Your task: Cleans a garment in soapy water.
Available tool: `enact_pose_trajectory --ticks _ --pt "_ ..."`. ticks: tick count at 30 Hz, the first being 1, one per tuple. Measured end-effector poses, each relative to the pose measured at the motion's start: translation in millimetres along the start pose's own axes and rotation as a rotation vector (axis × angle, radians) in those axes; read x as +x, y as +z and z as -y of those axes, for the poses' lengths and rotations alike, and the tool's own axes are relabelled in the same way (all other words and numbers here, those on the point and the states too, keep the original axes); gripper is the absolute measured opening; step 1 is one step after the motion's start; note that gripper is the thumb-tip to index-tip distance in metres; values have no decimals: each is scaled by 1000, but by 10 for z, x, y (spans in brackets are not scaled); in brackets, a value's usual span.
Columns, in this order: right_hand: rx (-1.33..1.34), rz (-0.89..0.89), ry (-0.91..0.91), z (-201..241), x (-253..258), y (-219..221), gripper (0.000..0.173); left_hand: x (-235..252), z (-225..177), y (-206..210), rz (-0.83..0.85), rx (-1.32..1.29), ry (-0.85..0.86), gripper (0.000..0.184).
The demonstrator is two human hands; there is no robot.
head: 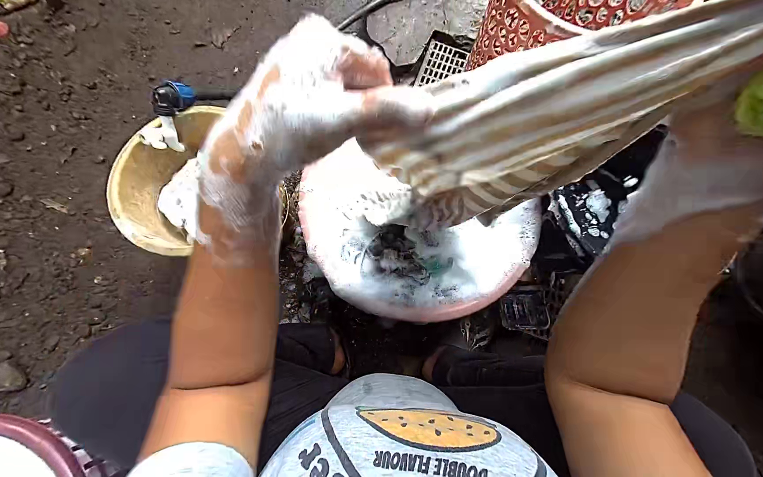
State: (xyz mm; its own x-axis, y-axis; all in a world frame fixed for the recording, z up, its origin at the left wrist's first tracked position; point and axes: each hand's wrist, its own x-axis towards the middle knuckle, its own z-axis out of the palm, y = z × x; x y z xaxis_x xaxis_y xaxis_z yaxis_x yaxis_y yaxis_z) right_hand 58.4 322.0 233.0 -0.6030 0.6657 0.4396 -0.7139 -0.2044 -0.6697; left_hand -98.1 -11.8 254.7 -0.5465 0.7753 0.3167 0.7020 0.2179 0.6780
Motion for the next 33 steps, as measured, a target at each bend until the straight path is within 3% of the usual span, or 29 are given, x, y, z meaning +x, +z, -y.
enact_pose_trajectory --ticks 3,5,7,9,10,12,13,15,17,19,22,24,26,27,30,33 --pt "-239 44 122 -592 -50 -50 38 -201 577 775 -321 -449 -34 23" --pt "-579 4 248 -1263 -272 -265 36 -387 924 1517 -497 -877 -383 16" --pt "-929 1 378 -1846 -747 -195 45 -632 1185 2080 -512 -1035 -897 24" --pt "-1037 200 441 -2267 -1411 92 50 -932 1352 2348 -478 -1082 -1187 37" --pt "-1038 366 429 -2402 -1746 198 57 -1044 1324 2341 -484 -1084 -1250 32" --pt "-1089 728 259 -2556 -2149 121 63 -1211 1284 2230 -468 -1042 -1306 20" --pt "-1177 847 187 -2568 -2101 -52 63 -1212 1348 2192 -435 -1008 -1329 27" --pt "-1436 924 260 -2485 -1737 -587 67 -1128 1441 2095 -401 -999 -1307 38" --pt "-1638 760 366 -2314 -1353 -1077 69 -1032 1454 2098 -454 -1014 -1308 35" --pt "-1719 462 484 -2189 -1134 -1278 73 -941 1506 2095 -491 -1036 -1361 38" --pt "-1459 219 487 -2318 -1351 -828 79 -886 1682 2197 -383 -1040 -1436 61" --pt "-1289 400 445 -2444 -1764 -446 76 -882 1696 2294 -280 -1109 -1449 68" --pt "-1266 733 326 -2524 -1863 -477 67 -888 1627 2248 -296 -1187 -1444 59" --pt "-1310 797 311 -2514 -1768 -620 63 -941 1617 2177 -321 -1216 -1425 54" --pt "-1599 656 488 -2377 -1203 -1224 66 -1011 1674 2003 -394 -1211 -1383 38" --pt "-1732 561 999 -1961 -571 -1102 68 -932 1744 1927 -367 -1021 -1348 44"
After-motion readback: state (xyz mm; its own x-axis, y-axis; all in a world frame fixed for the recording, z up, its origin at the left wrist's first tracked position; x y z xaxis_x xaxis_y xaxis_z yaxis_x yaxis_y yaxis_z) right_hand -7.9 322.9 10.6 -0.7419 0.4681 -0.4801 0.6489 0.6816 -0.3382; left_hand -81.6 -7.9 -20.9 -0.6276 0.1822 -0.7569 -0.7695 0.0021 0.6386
